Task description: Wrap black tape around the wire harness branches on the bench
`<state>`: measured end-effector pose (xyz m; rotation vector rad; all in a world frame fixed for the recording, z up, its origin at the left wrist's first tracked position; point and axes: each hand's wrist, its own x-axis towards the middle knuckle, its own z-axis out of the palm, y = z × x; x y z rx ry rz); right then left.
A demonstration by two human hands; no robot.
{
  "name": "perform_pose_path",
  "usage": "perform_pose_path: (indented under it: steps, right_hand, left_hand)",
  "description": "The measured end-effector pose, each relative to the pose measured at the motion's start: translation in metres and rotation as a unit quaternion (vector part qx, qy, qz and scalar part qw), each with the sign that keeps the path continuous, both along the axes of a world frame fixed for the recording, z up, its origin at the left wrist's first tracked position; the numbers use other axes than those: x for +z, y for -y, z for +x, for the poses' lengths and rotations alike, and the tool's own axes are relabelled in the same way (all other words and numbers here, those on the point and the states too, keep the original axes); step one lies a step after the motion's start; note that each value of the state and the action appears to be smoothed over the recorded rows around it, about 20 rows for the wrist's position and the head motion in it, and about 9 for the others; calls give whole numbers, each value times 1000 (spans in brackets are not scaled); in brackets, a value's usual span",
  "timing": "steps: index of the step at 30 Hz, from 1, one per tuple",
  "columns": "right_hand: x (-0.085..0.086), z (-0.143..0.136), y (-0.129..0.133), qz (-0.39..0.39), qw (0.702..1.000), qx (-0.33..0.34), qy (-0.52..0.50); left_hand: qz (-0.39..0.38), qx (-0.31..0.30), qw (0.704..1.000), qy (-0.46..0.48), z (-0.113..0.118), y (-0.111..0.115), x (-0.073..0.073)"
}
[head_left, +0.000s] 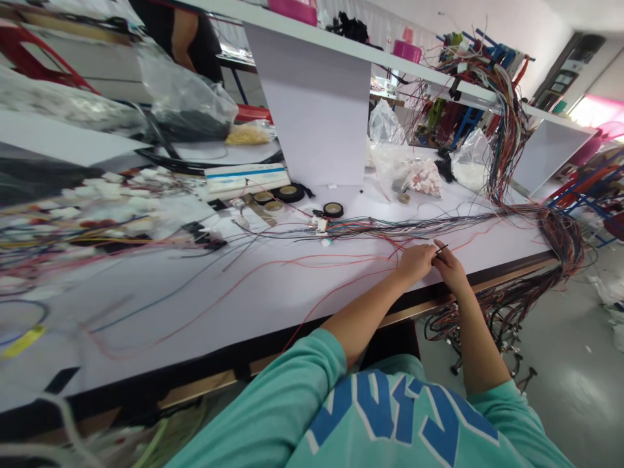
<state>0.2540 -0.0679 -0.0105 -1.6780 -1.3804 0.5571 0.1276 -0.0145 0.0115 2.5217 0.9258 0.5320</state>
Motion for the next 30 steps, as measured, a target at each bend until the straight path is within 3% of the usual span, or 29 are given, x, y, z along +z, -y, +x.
perform_pose_path:
  steps: [5,12,16,21,27,30]
  right_hand:
    - [10,2,-2,-29,998,13,56]
    - [3,9,-1,-40,995,27,92]
    - [2,6,-3,-74,990,26,116]
    - [12,3,-9,-143,962,-9,232]
    - [30,-1,-15,-210,938,24,276]
    - [32,-6,-13,-201,929,7,311]
  left_hand:
    - [-33,36,999,-9,2,6,5]
    - [-87,55,995,-6,3,7,8]
    - [-52,33,998,-19,2,4,5]
    - [-19,29,999,-25,3,1,-3]
    - [-109,97,989,27,7,-4,-4]
    - [-176,123,975,55,8,-9,-3]
